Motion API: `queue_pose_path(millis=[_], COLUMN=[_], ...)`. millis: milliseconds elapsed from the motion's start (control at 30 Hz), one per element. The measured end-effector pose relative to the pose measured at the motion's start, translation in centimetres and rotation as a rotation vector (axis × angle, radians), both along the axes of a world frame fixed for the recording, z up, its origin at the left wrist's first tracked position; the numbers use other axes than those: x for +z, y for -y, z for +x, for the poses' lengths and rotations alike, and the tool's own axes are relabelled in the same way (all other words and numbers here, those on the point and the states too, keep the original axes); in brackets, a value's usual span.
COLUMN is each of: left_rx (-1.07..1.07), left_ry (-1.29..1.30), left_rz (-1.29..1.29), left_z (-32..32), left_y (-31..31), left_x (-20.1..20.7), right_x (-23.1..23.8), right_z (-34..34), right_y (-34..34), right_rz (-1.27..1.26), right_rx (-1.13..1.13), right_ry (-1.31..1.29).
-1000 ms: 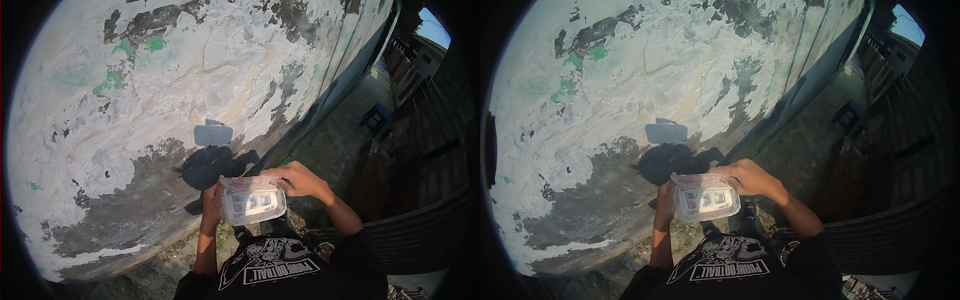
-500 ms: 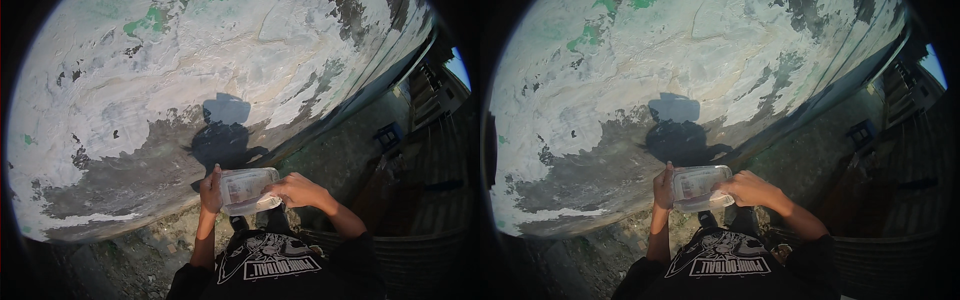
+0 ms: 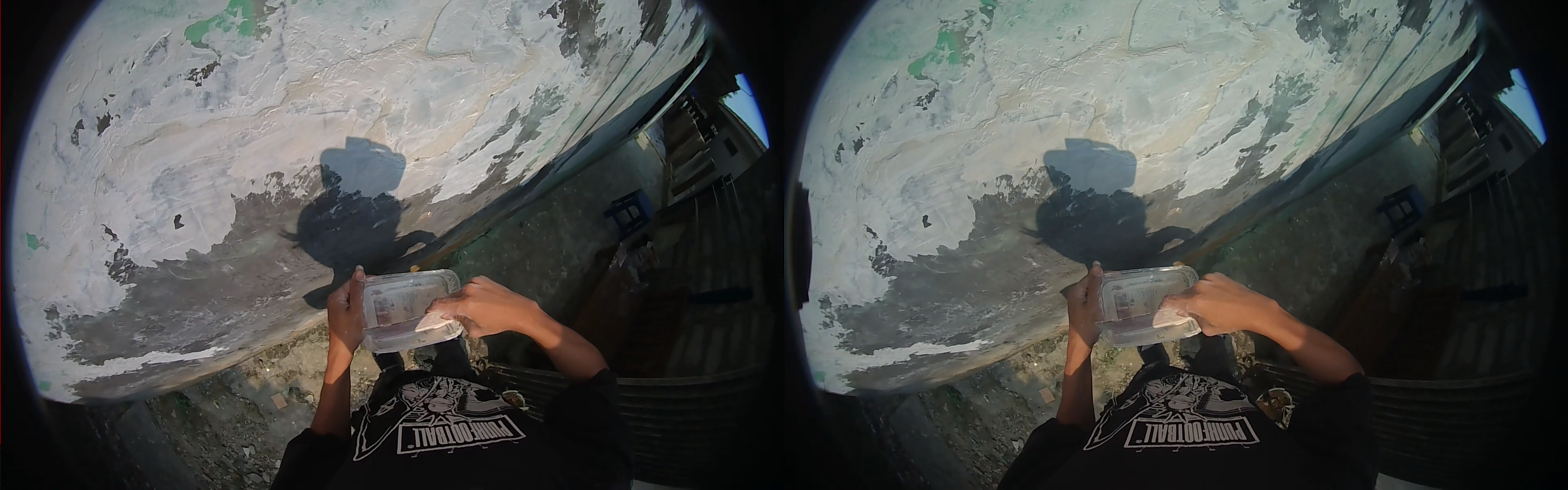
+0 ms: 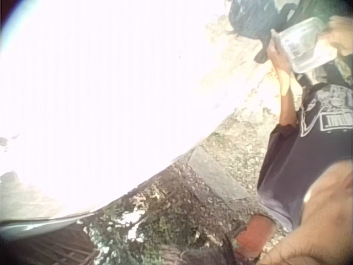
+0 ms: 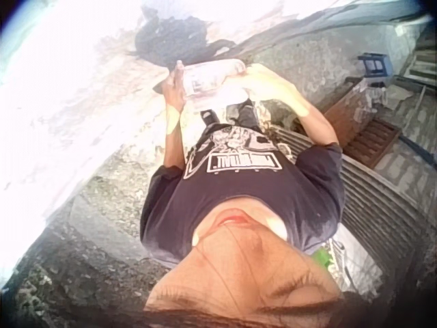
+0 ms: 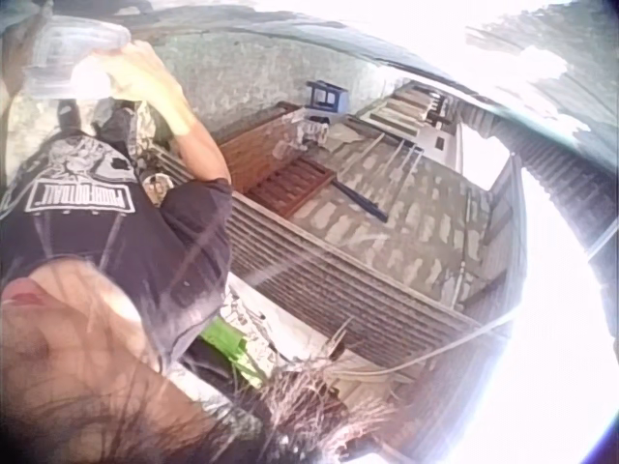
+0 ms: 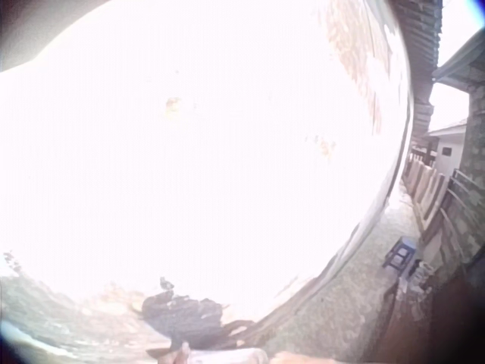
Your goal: Applying wall putty to an exterior wall using a putty knife and a plastic container of compound.
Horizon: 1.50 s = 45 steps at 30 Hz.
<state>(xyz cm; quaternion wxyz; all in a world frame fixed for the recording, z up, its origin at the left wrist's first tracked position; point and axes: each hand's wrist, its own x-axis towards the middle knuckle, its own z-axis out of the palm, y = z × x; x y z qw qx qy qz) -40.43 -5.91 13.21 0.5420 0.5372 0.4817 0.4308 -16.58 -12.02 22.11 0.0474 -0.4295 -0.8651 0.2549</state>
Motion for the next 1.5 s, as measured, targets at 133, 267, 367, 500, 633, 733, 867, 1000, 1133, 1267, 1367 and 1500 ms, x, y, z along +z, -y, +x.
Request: queue_pose_path(millis=[133, 267, 367, 500, 633, 733, 867, 1000, 1133, 1267, 1367, 1500], left_rx=[0.011, 0.135, 0.227, 0.252, 0.285, 0.302, 0.299, 0.315, 0.35, 0.363, 0.364, 0.37], left_ry=[-0.061, -0.07, -0.052, -0.082, -0.142, -0.145, -0.181, -0.161, -0.129, -0.126, -0.141, -0.154], left_rz=[0.003, 0.035, 0.116, 0.208, 0.342, 0.388, 0.409, 0.447, 0.402, 0.426, 0.398, 0.45], left_z=[-0.4, -0.3, 0.0, 0.5, 1.2, 1.8, 2.0, 2.4, 2.5, 2.6, 2.5, 2.3], left_y=[0.1, 1.2, 1.8, 2.1, 2.3, 2.5, 2.8, 2.7, 2.6, 2.3, 2.2, 2.0], left_x=[2.2, 1.9, 0.9, 0.7, 0.6, 0.7, 0.7, 0.2, -0.6, -0.5, -0.6, -0.6], right_x=[0.4, 4.2, 4.0, 2.3, 1.1, -0.7, -1.6, -2.3, -3.2, -4.2, -5.1, -4.9], right_z=[1.4, 1.7, 2.8, 3.4, 2.5, 1.5, 0.9, 0.5, 0.4, 0.7, 0.8, -0.1], right_y=[0.9, 1.3, 1.7, 2.6, 2.9, 3.3, 3.3, 3.5, 3.6, 3.6, 3.8, 3.7], right_rz=[0.086, 0.021, -0.075, -0.058, 0.025, 0.09, -0.024, -0.052, -0.13, -0.147, -0.189, -0.341], right_rx=[-0.128, -0.338, -0.46, -0.603, -0.684, -0.701, -0.777, -0.802, -0.838, -0.846, -0.82, -0.783], right_ry=[-0.157, -0.177, -0.151, -0.285, -0.345, -0.35, -0.327, -0.375, -0.418, -0.419, -0.469, -0.538])
